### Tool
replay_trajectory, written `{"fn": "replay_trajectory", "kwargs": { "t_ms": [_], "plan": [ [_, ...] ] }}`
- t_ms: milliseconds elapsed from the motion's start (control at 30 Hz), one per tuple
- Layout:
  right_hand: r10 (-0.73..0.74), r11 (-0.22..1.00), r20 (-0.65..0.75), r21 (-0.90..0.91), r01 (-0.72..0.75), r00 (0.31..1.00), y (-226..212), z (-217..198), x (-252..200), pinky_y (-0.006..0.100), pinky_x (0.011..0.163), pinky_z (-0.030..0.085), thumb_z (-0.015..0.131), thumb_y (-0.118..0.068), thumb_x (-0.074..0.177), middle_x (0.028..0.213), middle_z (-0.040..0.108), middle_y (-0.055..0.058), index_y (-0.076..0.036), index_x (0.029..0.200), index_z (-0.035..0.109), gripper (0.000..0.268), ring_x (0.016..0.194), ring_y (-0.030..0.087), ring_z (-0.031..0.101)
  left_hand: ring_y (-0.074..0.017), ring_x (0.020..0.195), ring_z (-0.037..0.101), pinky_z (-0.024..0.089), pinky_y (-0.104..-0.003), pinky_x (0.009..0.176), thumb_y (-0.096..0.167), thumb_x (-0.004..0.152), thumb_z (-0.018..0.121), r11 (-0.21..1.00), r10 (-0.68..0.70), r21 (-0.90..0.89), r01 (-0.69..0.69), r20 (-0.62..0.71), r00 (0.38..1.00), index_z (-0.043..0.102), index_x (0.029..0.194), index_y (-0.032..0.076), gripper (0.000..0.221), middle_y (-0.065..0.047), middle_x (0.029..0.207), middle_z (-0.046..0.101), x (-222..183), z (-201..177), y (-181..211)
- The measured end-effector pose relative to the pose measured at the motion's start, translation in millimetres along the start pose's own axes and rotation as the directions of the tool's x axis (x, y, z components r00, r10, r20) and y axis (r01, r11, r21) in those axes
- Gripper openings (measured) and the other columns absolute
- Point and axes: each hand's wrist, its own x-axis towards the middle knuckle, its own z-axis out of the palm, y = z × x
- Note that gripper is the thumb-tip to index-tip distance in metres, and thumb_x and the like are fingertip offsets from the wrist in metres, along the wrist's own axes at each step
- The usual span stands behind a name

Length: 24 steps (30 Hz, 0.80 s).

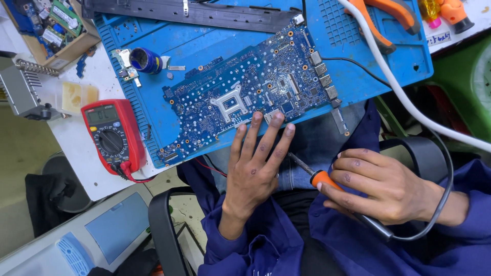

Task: Soldering components on a laptop motherboard using a soldering iron

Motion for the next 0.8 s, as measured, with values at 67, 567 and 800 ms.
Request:
{"fn": "replay_trajectory", "kwargs": {
  "t_ms": [67, 567, 800],
  "plan": [
    [0.001, 1.0, 0.001, -0.002, -0.001, 1.0, 0, 0, 0, 0.042, 0.077, 0.058, 0.073, -0.021, 0.097, 0.09, 0.066, 0.012, -0.002, 0.107, 0.067, 0.022, 0.079, 0.03, 0.067, -0.0379, 0.153, 0.036, 0.025, -0.051, 0.128, 0.001, 0.107, 0.036, 1.0, 0.0, 0.004, 0.0, 0.002, 1.0, 0.051, 0.154, 0.016, 0.052, -0.009, 0.161, 0.046, 1, -1, 0],
    [0.004, 1.0, 0.027, -0.015, -0.004, 1.0, -3, -1, -2, 0.044, 0.078, 0.059, 0.073, -0.02, 0.095, 0.091, 0.067, 0.012, -0.002, 0.106, 0.068, 0.022, 0.081, 0.028, 0.068, -0.0379, 0.154, 0.038, 0.03, -0.053, 0.128, -0.005, 0.104, 0.033, 1.0, -0.001, 0.03, 0.001, 0.01, 1.0, 0.049, 0.155, 0.015, 0.057, -0.009, 0.162, 0.046, 1, -5, 1],
    [0.076, 0.997, 0.095, -0.032, -0.073, 0.993, -7, -1, -6, 0.047, 0.084, 0.06, 0.075, -0.027, 0.09, 0.091, 0.07, 0.009, -0.006, 0.109, 0.071, 0.029, 0.083, 0.027, 0.069, -0.0344, 0.153, 0.044, 0.033, -0.049, 0.128, 0.008, 0.113, 0.035, 0.997, 0.008, 0.073, -0.006, -0.022, 1.0, 0.052, 0.154, 0.017, 0.045, -0.007, 0.16, 0.048, 1, -8, 1]
  ]
}}
